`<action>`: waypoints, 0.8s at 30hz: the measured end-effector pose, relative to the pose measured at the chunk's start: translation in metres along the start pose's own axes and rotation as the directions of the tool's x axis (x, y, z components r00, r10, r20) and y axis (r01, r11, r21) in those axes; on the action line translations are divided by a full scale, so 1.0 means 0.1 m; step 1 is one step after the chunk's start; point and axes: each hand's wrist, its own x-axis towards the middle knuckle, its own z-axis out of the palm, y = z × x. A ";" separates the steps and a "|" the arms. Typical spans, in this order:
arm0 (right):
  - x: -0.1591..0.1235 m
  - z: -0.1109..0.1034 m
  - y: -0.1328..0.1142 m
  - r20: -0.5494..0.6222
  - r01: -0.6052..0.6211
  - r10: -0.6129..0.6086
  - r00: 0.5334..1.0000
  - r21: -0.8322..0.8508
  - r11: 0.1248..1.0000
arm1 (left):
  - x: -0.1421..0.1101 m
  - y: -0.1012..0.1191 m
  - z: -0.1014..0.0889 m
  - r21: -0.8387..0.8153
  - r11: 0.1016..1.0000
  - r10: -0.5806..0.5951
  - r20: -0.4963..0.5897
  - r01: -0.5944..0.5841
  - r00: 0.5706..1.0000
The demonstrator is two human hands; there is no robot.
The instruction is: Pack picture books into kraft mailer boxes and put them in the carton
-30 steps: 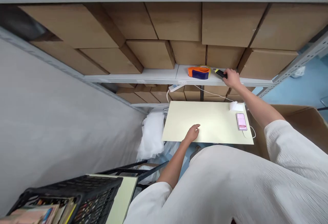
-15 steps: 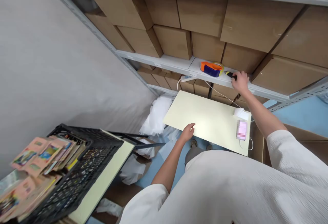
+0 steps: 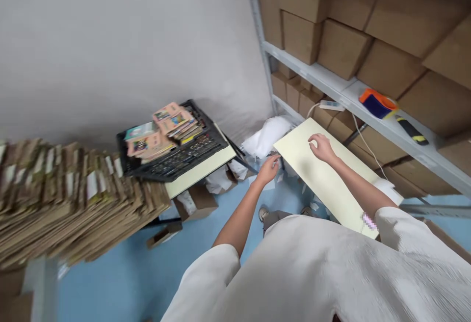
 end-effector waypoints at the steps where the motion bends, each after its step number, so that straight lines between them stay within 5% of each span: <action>1: 0.06 0.17 -0.17 0.043 0.036 -0.036 0.998 0.013 0.999 | -0.10 -0.05 -0.15 0.008 1.000 -0.006 -0.039 0.006 0.999; 7: 0.48 1.20 -1.31 0.216 0.251 -0.263 0.940 0.083 0.964 | -0.86 -0.55 -1.08 0.014 0.996 -0.087 -0.225 0.092 0.971; 15: 0.81 2.48 -2.99 0.229 0.455 -0.504 0.833 0.237 0.858 | -2.01 -1.27 -2.41 0.071 0.984 -0.116 -0.425 0.161 0.898; 19: 0.89 2.89 -3.73 0.245 0.514 -0.597 0.764 0.330 0.792 | -2.39 -1.48 -2.92 0.084 0.977 -0.124 -0.522 0.195 0.844; 24: 1.10 3.20 -4.39 0.296 0.561 -0.669 0.682 0.374 0.738 | -2.56 -1.67 -3.35 0.079 0.972 -0.129 -0.605 0.220 0.786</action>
